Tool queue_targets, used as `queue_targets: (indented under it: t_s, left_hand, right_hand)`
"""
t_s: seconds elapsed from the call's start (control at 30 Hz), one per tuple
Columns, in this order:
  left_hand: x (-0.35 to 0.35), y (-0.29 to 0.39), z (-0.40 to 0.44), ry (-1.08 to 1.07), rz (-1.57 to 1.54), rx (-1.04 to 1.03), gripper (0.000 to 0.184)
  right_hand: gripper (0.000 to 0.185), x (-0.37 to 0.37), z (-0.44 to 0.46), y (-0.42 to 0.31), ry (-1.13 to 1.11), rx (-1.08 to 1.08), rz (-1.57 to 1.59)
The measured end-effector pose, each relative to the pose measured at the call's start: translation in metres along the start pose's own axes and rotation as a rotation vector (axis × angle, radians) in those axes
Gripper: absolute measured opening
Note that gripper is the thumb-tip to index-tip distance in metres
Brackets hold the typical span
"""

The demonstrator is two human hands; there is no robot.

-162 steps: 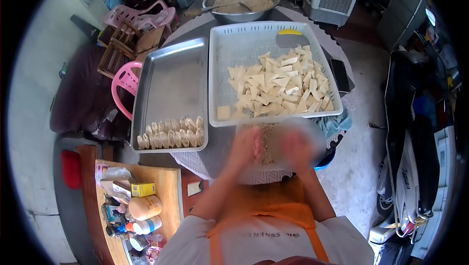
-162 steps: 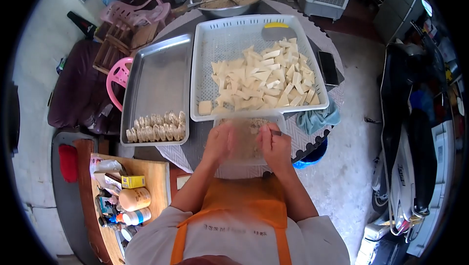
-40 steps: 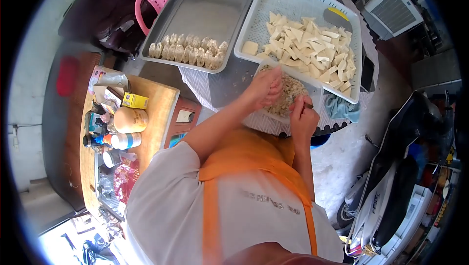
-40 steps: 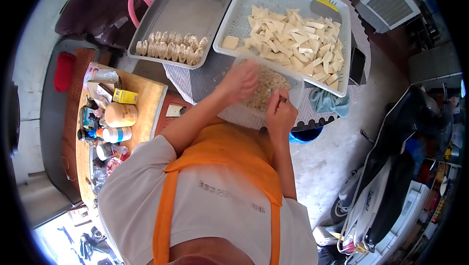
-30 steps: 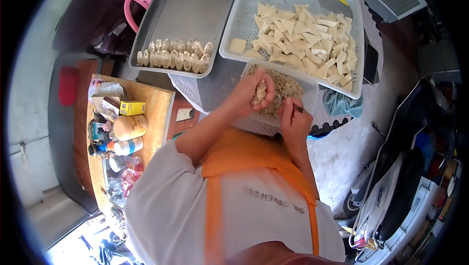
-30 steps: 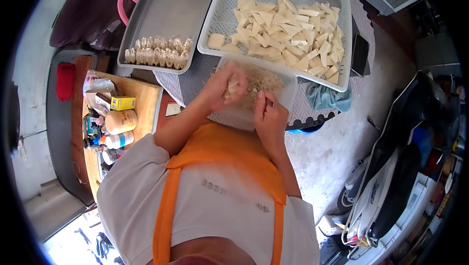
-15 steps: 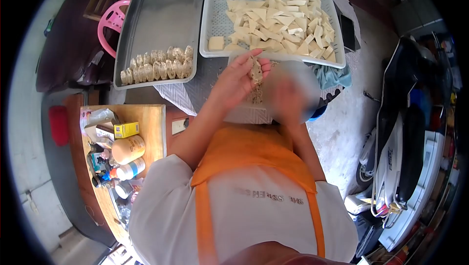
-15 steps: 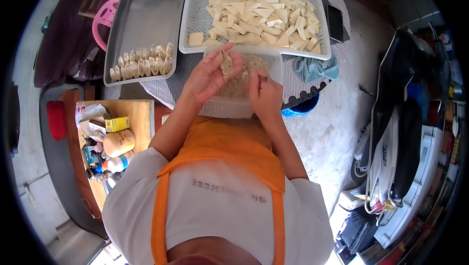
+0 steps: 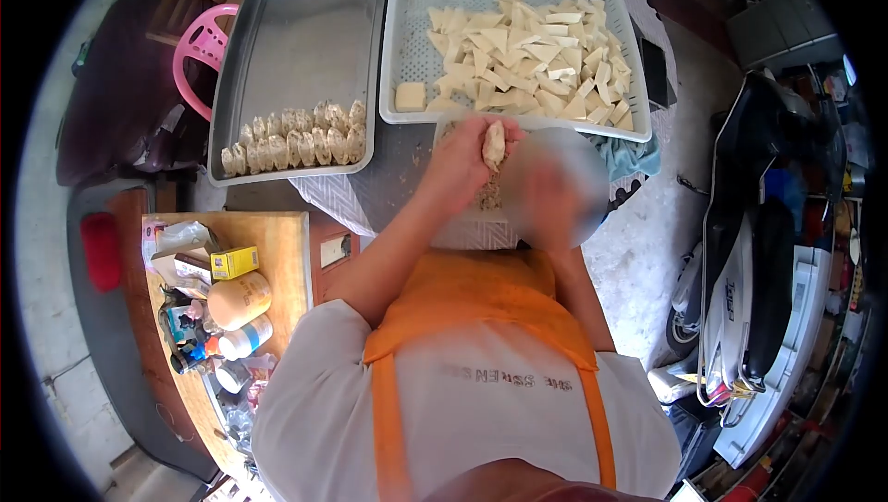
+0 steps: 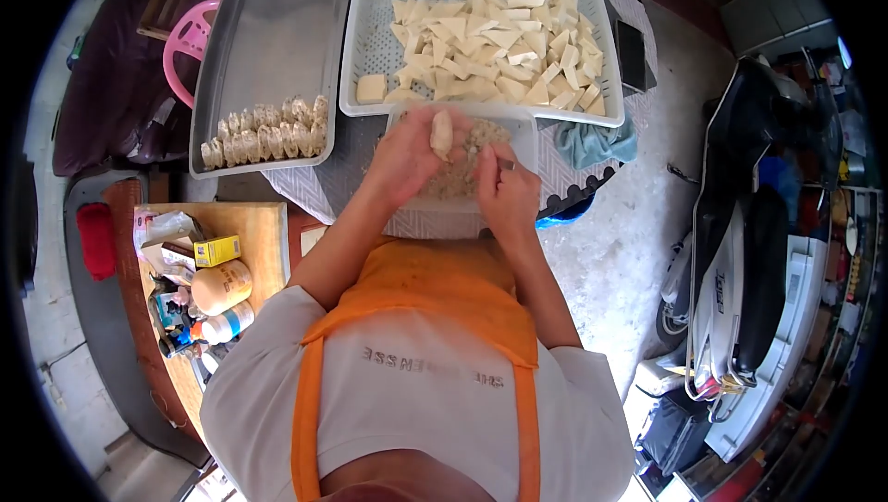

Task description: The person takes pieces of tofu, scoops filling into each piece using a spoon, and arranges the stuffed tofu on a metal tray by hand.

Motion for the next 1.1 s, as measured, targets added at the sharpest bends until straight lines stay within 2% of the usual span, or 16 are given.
queue_targets:
  t_s: [0.07, 0.17, 0.37, 0.47, 0.57, 0.67, 0.73, 0.77, 0.87, 0.97, 1.1]
  left_hand:
    - [-0.003, -0.009, 0.000, -0.050, -0.275, 0.204, 0.034]
    - [0.001, -0.006, 0.000, -0.011, -0.314, 0.171, 0.031]
    - [0.004, -0.014, -0.006, -0.127, -0.300, 0.253, 0.027]
    - [0.006, -0.006, -0.007, 0.003, -0.201, 0.175, 0.026]
    - [0.003, -0.004, -0.006, 0.046, -0.186, 0.209, 0.026]
    - [0.005, -0.018, -0.006, -0.109, -0.299, 0.302, 0.028]
    - [0.006, -0.017, -0.006, -0.169, -0.323, 0.265, 0.028]
    - [0.005, -0.014, -0.005, -0.203, -0.333, 0.247, 0.029]
    - [0.001, -0.001, -0.002, 0.163, -0.258, 0.204, 0.029]
    - [-0.011, 0.010, -0.004, 0.001, -0.196, 0.146, 0.032]
    - [-0.004, 0.007, -0.003, -0.018, -0.385, 0.239, 0.029]
  right_hand:
    - [0.020, -0.002, 0.000, 0.002, -0.011, -0.004, 0.002]
    - [0.020, -0.002, 0.000, -0.001, -0.038, 0.002, -0.014]
    - [0.021, -0.003, -0.002, -0.001, -0.058, 0.010, 0.025]
    - [0.021, -0.001, 0.000, -0.004, -0.063, 0.011, 0.046]
    - [0.019, 0.000, 0.000, -0.005, -0.059, 0.041, 0.053]
    - [0.017, -0.001, -0.002, -0.004, -0.067, 0.036, 0.070]
    - [0.016, 0.000, -0.002, -0.003, -0.066, 0.024, 0.074]
    - [0.015, 0.000, -0.002, -0.003, -0.063, 0.013, 0.074]
    - [0.014, 0.003, 0.002, -0.003, -0.077, -0.066, 0.105]
    - [0.012, 0.002, 0.007, 0.002, -0.155, -0.292, 0.259]
    - [0.013, 0.002, 0.008, 0.000, -0.157, -0.297, 0.244]
Point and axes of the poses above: each hand's wrist, its own z-axis towards the middle knuckle, its own x-axis out of the back of the hand, y = z × x, the point moved 9 cm from there along z, towards the middle knuckle, and after that the axes turned 10 degrees about y, right-handed, at the moved point
